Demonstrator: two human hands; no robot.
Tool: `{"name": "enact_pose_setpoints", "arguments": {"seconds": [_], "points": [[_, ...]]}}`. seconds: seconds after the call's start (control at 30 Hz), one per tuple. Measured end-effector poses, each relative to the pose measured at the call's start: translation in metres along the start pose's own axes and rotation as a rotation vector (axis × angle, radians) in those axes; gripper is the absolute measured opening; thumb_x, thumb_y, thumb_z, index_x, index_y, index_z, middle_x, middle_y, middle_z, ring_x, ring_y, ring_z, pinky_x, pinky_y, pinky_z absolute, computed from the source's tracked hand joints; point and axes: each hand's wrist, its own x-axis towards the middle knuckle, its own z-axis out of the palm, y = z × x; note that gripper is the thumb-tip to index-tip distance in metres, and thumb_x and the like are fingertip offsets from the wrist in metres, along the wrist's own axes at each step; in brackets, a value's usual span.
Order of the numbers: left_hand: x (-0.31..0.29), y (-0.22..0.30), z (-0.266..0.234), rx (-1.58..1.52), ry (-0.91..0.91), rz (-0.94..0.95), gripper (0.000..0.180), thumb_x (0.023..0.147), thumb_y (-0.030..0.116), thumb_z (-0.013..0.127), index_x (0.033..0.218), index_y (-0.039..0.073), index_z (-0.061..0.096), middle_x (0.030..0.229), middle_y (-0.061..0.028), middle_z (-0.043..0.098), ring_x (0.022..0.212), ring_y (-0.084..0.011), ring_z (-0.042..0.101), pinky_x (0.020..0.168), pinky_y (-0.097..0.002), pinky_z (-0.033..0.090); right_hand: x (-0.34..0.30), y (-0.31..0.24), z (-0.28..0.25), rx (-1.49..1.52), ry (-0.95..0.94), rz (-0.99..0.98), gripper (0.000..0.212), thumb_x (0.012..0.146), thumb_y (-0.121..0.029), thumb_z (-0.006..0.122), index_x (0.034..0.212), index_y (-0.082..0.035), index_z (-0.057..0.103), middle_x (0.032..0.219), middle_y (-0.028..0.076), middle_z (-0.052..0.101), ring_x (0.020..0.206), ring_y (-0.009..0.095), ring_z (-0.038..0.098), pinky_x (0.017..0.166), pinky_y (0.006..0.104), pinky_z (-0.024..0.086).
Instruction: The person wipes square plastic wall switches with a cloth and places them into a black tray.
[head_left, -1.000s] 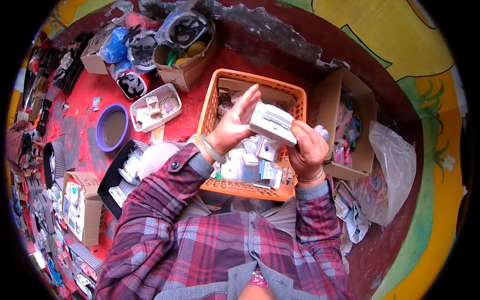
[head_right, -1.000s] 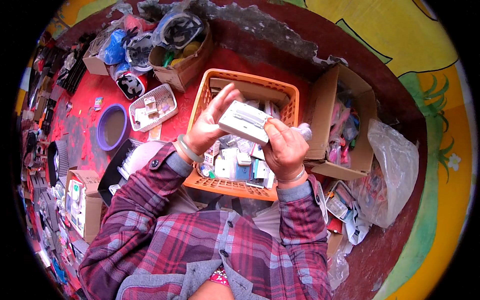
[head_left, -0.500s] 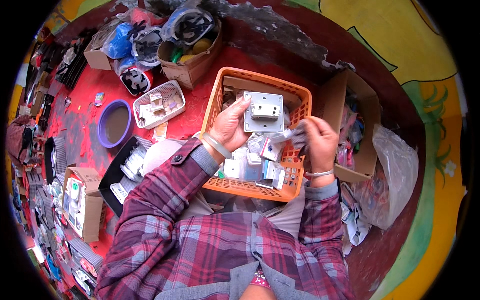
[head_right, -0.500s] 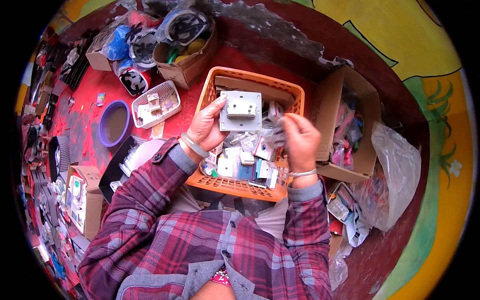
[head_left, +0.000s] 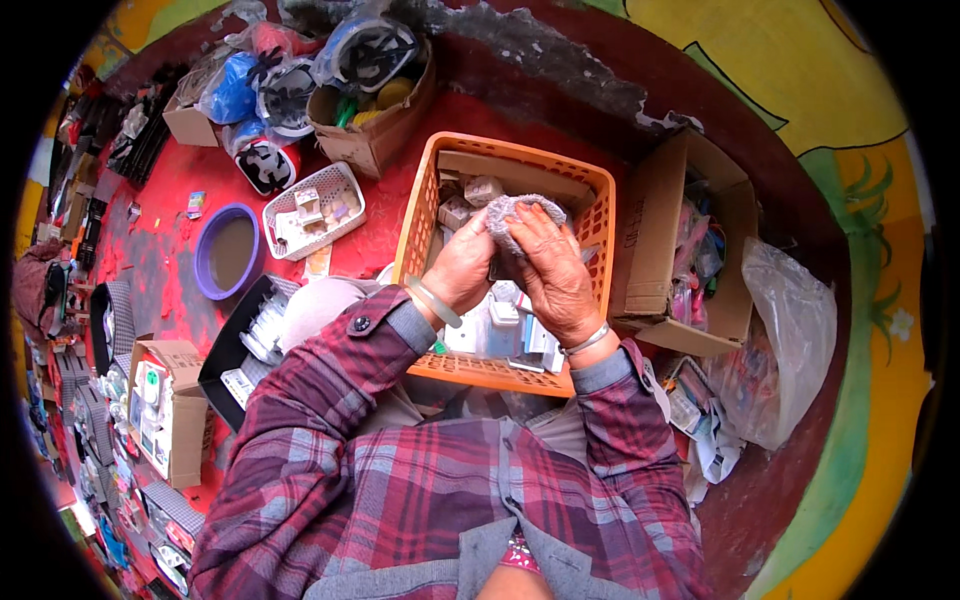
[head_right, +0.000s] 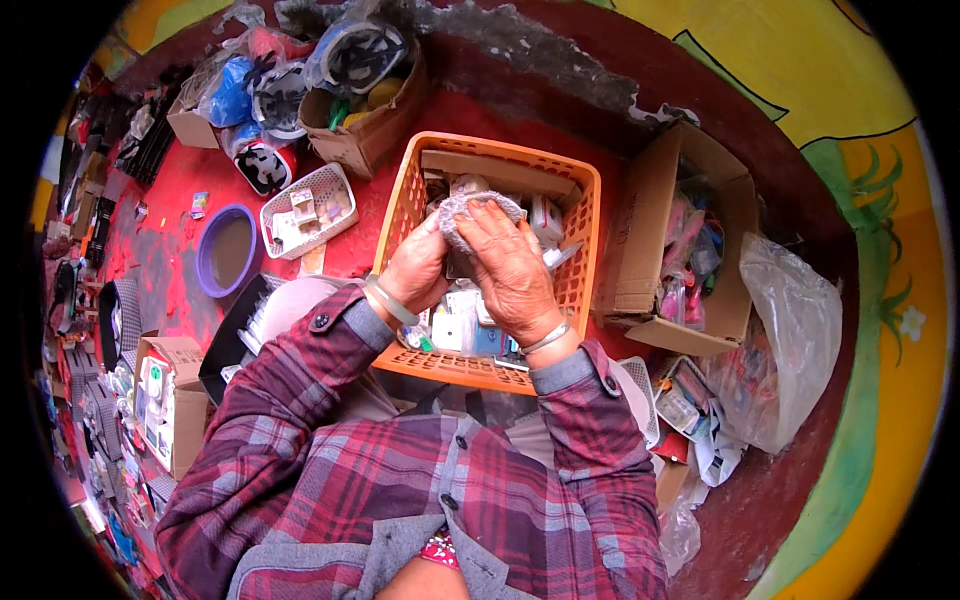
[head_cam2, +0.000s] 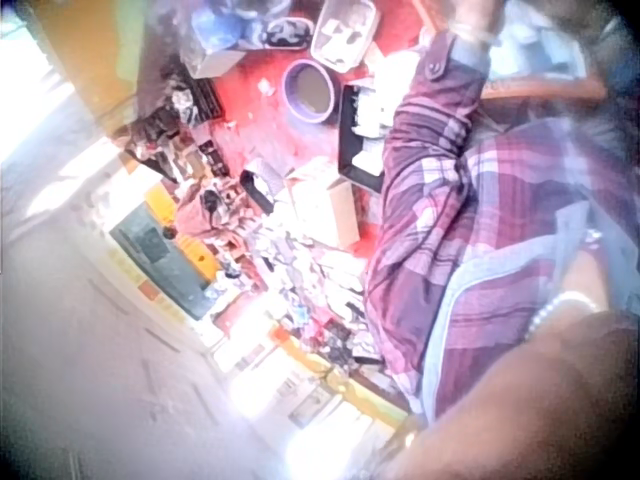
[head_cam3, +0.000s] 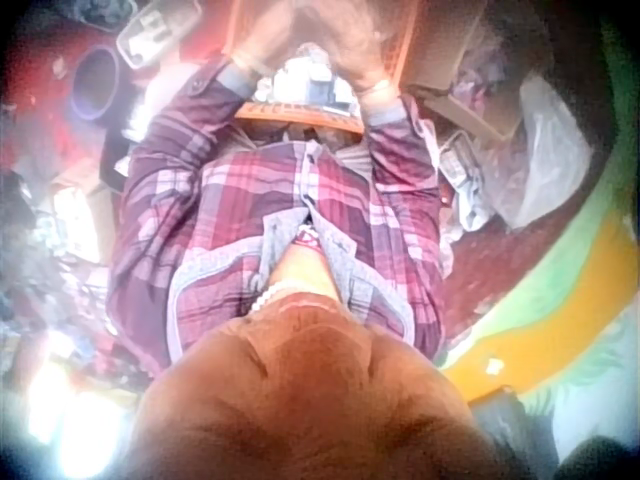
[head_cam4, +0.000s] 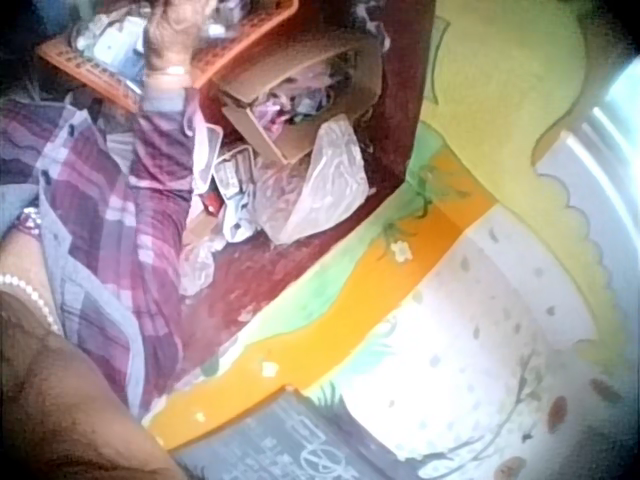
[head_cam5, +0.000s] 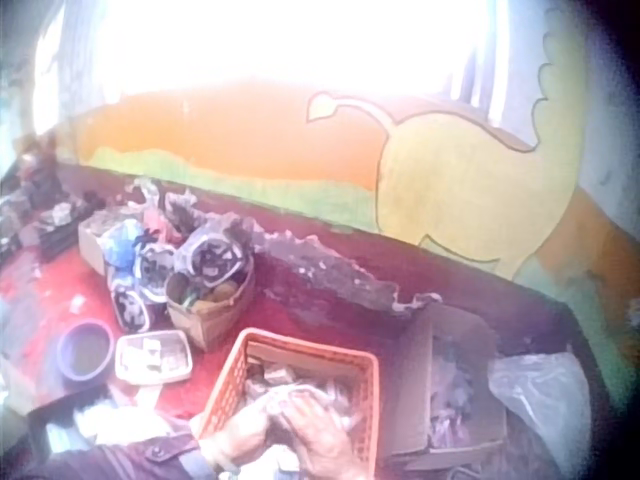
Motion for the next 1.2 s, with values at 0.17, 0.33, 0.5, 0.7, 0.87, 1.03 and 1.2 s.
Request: {"name": "enact_pose_setpoints", "arguments": {"seconds": [0.17,0.33,0.5,0.7,0.87,1.03,1.2], "points": [[0.004,0.009,-0.007,0.158,-0.032,0.098,0.034,0.098,0.015,0.040,0.129,0.003,0.043,0.124,-0.0101,0.052,0.112,-0.0186,0.053,0.097,-0.0323,0.042,0.003,0.016,-0.015,-0.050,0.116,-0.002,0.039,0.082,0.000,0.053,0.120,-0.007,0.056,0.120,0.014,0.058,0.116,0.029,0.053,0.097,0.0397,0.039],[0.007,0.025,0.002,-0.008,0.001,0.039,0.034,0.098,0.018,0.042,0.127,0.001,0.042,0.114,-0.0101,0.057,0.102,-0.0177,0.058,0.090,-0.0332,0.048,-0.013,0.049,-0.041,0.384,0.250,0.557,0.030,0.090,-0.002,0.046,0.118,-0.002,0.055,0.110,0.011,0.063,0.099,0.018,0.060,0.085,0.0286,0.047],[0.007,0.023,-0.005,0.037,-0.063,-0.091,0.037,0.095,0.018,0.047,0.128,0.001,0.042,0.115,-0.0092,0.056,0.105,-0.0175,0.056,0.093,-0.0332,0.045,-0.002,0.029,-0.057,1.048,0.479,0.457,0.030,0.094,-0.008,0.046,0.123,-0.001,0.051,0.111,0.005,0.060,0.097,0.012,0.056,0.088,0.0255,0.045],[0.002,0.000,-0.021,0.390,-0.225,-0.014,0.038,0.091,0.009,0.053,0.127,0.003,0.047,0.121,-0.0032,0.053,0.112,-0.0135,0.050,0.098,-0.0285,0.039,-0.002,0.020,-0.015,0.282,-0.014,0.056,0.027,0.080,-0.003,0.062,0.106,-0.008,0.064,0.117,0.012,0.060,0.117,0.026,0.052,0.095,0.0345,0.042],[0.000,0.005,-0.017,0.427,-0.256,-0.026,0.036,0.092,0.009,0.050,0.128,0.002,0.047,0.121,-0.0023,0.053,0.113,-0.0129,0.049,0.099,-0.0274,0.037,-0.005,0.027,-0.008,0.348,0.113,0.083,0.024,0.083,-0.004,0.060,0.107,-0.005,0.062,0.111,0.015,0.062,0.100,0.027,0.062,0.083,0.0316,0.048],[-0.002,0.016,-0.010,0.226,-0.250,-0.193,0.037,0.093,0.012,0.049,0.128,-0.001,0.046,0.118,-0.0061,0.056,0.107,-0.0133,0.054,0.093,-0.0288,0.043,-0.010,0.038,-0.012,0.133,0.297,0.334,0.021,0.085,-0.005,0.059,0.106,-0.002,0.062,0.096,0.015,0.065,0.086,0.024,0.065,0.074,0.0301,0.050],[0.000,0.028,-0.005,0.200,-0.235,-0.230,0.037,0.093,0.015,0.050,0.126,-0.001,0.047,0.113,-0.0061,0.058,0.102,-0.0125,0.056,0.089,-0.0279,0.045,-0.005,0.054,-0.044,1.047,0.387,0.667,0.022,0.093,-0.010,0.052,0.112,0.001,0.057,0.094,0.005,0.065,0.078,0.010,0.062,0.071,0.0211,0.051]]}}
